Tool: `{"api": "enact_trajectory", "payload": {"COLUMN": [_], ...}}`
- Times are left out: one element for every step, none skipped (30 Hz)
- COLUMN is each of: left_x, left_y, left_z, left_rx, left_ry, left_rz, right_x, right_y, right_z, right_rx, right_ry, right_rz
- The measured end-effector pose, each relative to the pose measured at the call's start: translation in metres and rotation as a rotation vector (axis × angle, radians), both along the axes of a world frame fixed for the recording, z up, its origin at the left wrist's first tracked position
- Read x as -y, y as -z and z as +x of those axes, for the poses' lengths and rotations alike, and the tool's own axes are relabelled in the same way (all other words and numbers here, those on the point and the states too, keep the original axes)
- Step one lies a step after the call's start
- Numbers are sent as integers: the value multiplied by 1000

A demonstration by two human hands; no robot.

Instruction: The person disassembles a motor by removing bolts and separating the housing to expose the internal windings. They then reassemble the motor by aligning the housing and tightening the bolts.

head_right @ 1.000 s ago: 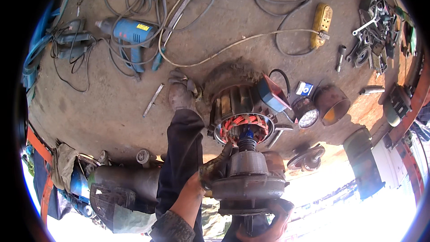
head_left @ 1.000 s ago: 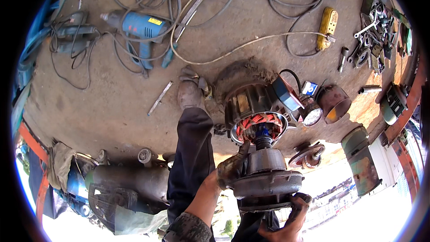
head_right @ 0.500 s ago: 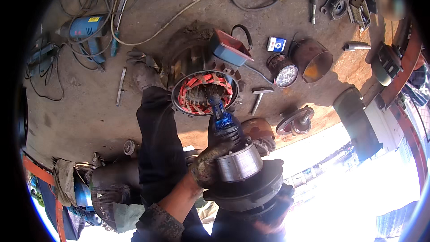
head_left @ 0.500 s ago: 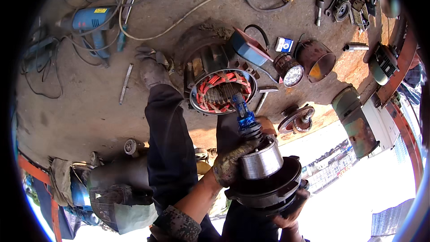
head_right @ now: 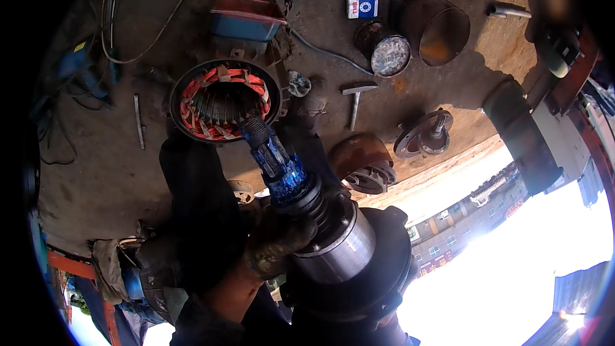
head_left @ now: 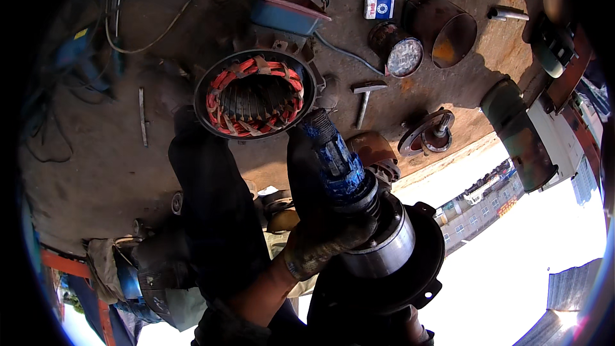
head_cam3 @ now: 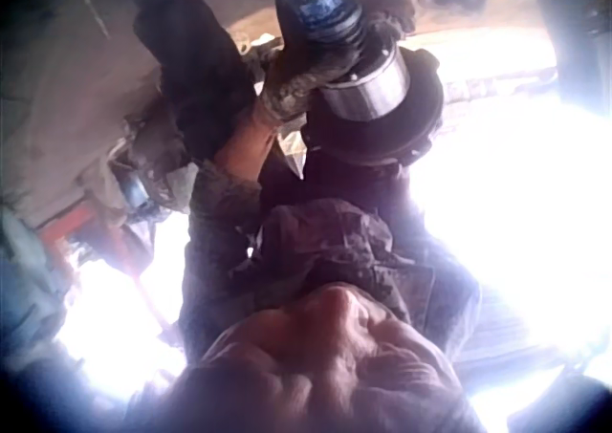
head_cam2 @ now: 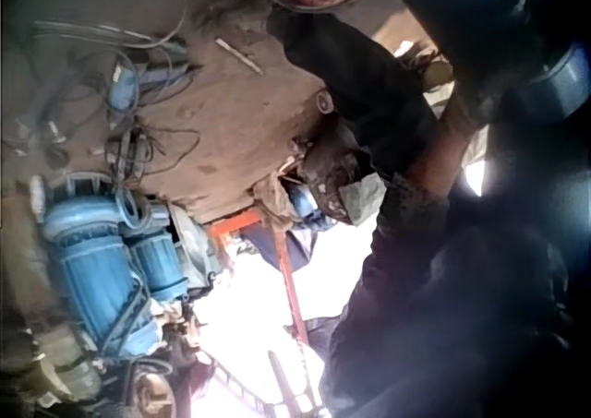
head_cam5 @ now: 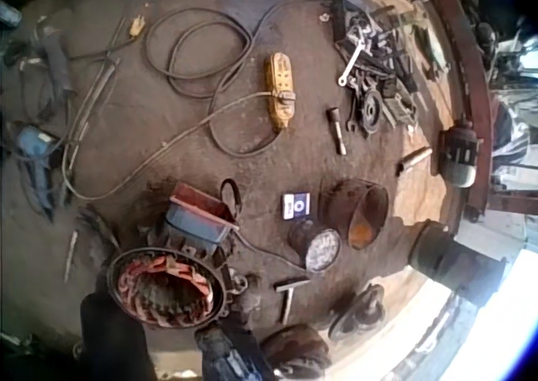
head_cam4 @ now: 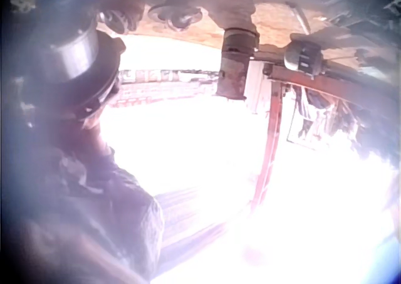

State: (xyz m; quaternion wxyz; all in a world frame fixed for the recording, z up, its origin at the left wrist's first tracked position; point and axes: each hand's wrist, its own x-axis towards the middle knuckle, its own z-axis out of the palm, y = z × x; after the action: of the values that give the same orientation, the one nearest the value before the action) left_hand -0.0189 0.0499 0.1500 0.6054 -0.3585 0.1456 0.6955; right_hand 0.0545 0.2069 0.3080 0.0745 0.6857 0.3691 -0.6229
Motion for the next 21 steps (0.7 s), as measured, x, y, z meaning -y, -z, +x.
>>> {"api": "enact_trajectory", "payload": {"left_x": [-3, -5, -7, -7, -8, -9, -10, -10, -10, -10, -11, -12, -13, -11, -8, -7, -5, -5, -5, -5, -4], "left_y": [0, -1, -1, -1, 0, -1, 0, 4, 7, 8, 8, 5, 3, 3, 1, 1, 1, 6, 8, 10, 10], "left_z": [-4, 7, 25, 26, 28, 12, 4, 4, 4, 5, 3, -1, -3, -1, 3, 2, 2, 1, 3, 5, 9], "left_rx": [18, -245, -508, -519, -531, -288, -45, -43, -40, -45, 26, 96, 167, 152, 139, 99, 60, -11, -33, -54, -25], "left_ry": [6, 70, 133, 153, 172, 140, 106, 99, 92, 84, 74, 60, 45, 20, -4, -19, -35, -45, -36, -27, 4], "left_rz": [5, -9, -21, -23, -27, -24, -23, -6, 11, 19, 22, 25, 28, 59, 94, 132, 168, 210, 223, 237, 214], "right_x": [-1, -1, -1, 0, 1, 1, 0, 2, 3, 3, 3, 2, 2, 1, 1, 2, 2, 3, 2, 2, 2], "right_y": [-1, -4, -6, -8, -8, -9, -7, -5, -5, -3, -2, -3, -3, -3, -4, -5, -6, -6, -5, -3, -5], "right_z": [3, 7, 12, 16, 20, 25, 29, 29, 29, 30, 31, 32, 31, 31, 30, 29, 28, 30, 32, 33, 33], "right_rx": [7, 19, 26, 31, 35, 39, 42, 49, 60, 61, 62, 62, 61, 63, 65, 71, 74, 74, 72, 74, 75], "right_ry": [1, -2, 3, 10, 16, 22, 27, 30, 36, 36, 39, 39, 39, 37, 38, 41, 44, 41, 40, 39, 43], "right_rz": [10, 16, 24, 30, 35, 38, 39, 47, 56, 57, 59, 60, 57, 56, 58, 61, 63, 66, 73, 78, 77]}}
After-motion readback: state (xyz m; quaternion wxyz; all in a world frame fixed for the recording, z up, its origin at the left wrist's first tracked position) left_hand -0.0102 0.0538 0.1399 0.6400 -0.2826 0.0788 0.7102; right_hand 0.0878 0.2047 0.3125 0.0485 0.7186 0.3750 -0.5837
